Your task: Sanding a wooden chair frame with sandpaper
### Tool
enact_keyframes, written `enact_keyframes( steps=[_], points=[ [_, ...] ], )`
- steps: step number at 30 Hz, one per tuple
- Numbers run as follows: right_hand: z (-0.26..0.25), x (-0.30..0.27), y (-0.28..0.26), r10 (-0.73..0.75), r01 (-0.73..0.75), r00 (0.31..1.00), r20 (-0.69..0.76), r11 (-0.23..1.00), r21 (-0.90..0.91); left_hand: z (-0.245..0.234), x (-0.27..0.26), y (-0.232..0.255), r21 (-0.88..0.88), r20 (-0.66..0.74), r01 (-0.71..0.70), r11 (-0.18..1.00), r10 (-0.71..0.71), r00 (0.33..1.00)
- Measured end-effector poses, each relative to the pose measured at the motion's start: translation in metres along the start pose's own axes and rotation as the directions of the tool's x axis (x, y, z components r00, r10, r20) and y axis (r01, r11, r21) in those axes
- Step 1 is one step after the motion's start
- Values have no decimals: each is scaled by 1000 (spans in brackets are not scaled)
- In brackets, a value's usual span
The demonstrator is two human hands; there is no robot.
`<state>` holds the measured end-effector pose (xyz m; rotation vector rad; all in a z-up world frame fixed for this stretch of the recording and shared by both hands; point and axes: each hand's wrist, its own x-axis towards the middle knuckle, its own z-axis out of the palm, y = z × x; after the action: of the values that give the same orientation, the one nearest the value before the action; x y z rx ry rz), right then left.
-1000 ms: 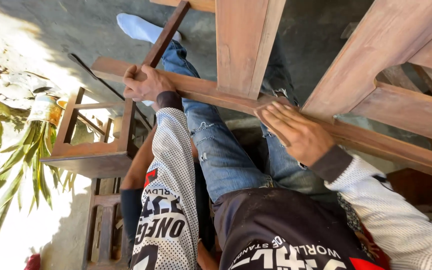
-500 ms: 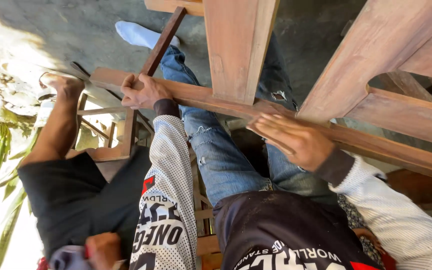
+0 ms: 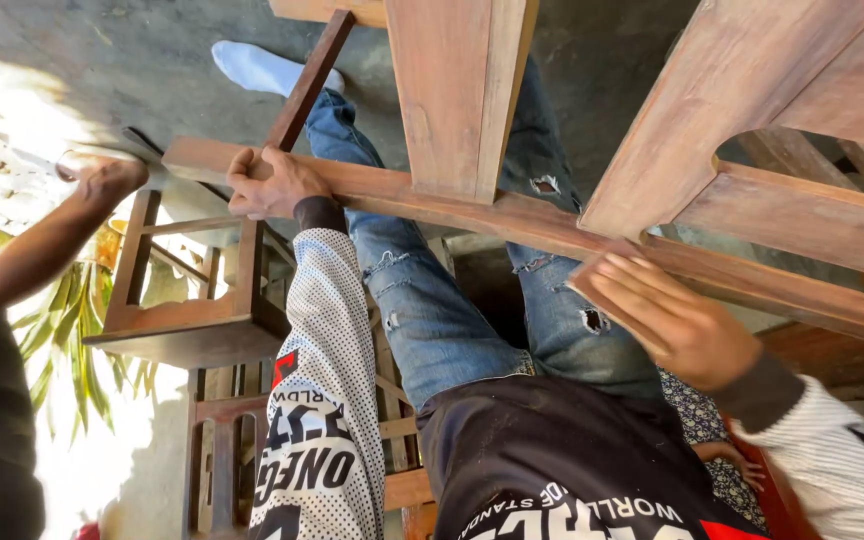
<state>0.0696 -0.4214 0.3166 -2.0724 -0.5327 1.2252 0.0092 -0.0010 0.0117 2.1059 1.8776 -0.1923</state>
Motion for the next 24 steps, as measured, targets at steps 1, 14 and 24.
enact_keyframes(
  steps=[1,14,24],
  points=[
    [-8,-8,4,4,-4,1000,-2,1000,-7,3,0,2,-5,6,1,1000,-1,1000],
    [15,28,32,-62,59,998,-4,940,335,6,-1,-7,-12,-62,24,1000,-25,998],
    [44,113,22,-258,254,966,-30,913,320,3,-5,3,-147,-90,88,985,-101,991]
  ],
)
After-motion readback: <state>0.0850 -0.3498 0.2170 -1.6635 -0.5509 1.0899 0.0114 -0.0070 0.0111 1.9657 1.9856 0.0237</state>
